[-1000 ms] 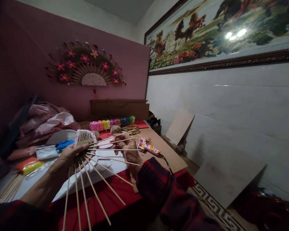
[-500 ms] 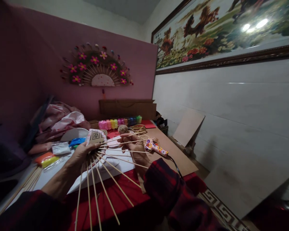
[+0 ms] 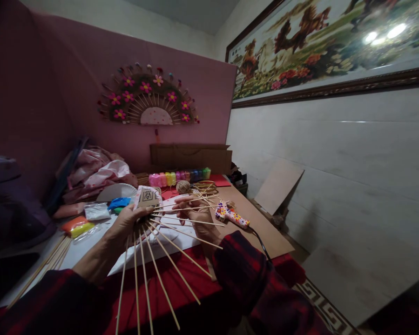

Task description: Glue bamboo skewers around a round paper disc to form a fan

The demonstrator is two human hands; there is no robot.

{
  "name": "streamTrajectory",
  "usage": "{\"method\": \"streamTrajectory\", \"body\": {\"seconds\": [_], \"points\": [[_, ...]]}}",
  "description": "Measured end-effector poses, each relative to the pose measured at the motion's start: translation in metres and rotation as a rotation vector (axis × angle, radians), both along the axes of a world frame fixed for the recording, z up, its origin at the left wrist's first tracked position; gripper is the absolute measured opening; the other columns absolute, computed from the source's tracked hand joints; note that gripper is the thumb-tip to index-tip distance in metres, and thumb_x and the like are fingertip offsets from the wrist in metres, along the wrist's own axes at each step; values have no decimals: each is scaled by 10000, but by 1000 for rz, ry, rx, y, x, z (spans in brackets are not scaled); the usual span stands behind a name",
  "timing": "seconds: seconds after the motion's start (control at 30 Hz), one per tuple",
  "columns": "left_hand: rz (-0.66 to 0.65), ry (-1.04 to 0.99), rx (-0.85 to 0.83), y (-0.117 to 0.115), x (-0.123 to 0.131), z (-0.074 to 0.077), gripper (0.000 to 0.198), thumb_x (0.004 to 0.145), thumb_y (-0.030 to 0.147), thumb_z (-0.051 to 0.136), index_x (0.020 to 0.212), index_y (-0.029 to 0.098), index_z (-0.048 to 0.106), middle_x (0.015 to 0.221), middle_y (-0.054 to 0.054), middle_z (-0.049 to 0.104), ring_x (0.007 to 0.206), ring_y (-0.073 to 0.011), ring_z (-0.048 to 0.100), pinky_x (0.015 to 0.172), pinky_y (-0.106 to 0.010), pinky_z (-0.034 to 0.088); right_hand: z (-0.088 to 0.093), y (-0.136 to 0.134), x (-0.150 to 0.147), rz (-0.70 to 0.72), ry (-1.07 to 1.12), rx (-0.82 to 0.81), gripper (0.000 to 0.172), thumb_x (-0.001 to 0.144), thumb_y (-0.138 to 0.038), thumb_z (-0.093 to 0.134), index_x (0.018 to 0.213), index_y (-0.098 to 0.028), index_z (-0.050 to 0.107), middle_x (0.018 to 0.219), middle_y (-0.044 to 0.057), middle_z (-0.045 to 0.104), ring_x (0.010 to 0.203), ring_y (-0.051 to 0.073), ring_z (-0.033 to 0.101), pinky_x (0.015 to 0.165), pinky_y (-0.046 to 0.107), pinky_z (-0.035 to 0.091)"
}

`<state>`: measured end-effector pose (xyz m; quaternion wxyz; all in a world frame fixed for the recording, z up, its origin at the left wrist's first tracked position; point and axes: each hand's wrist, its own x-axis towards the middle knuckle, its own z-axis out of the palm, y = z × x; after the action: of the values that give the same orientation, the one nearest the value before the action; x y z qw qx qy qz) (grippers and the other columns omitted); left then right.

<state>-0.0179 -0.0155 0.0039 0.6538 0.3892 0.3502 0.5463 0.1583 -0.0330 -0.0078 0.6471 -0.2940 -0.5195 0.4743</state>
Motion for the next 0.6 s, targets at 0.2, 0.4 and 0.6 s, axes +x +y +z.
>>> {"method": "streamTrajectory", "body": {"seconds": [0.2, 0.4, 0.6], "points": [[-15, -4, -6, 0, 0, 0, 239, 587, 119, 722, 798, 96, 612, 614, -72, 669, 465, -156, 613, 458, -250, 533, -4, 6, 2, 74, -7, -10, 229, 658, -350, 730, 813, -199, 657, 660, 18, 640, 513, 115, 523, 437, 228, 373], [-8, -9, -11, 1, -1, 1, 241, 584, 105, 717, 798, 104, 607, 609, -56, 669, 470, -145, 613, 469, -240, 540, -9, 12, 3, 75, -18, -17, 273, 676, -355, 720, 882, -188, 657, 698, 15, 640, 511, 98, 504, 453, 224, 383], [36, -1, -8, -1, -1, 7, 210, 615, 82, 686, 803, 109, 596, 581, -49, 659, 435, -140, 599, 440, -230, 534, -11, 12, 0, 69, -60, -51, 286, 673, -405, 719, 791, -150, 665, 640, 27, 634, 473, 94, 485, 406, 209, 338]]}}
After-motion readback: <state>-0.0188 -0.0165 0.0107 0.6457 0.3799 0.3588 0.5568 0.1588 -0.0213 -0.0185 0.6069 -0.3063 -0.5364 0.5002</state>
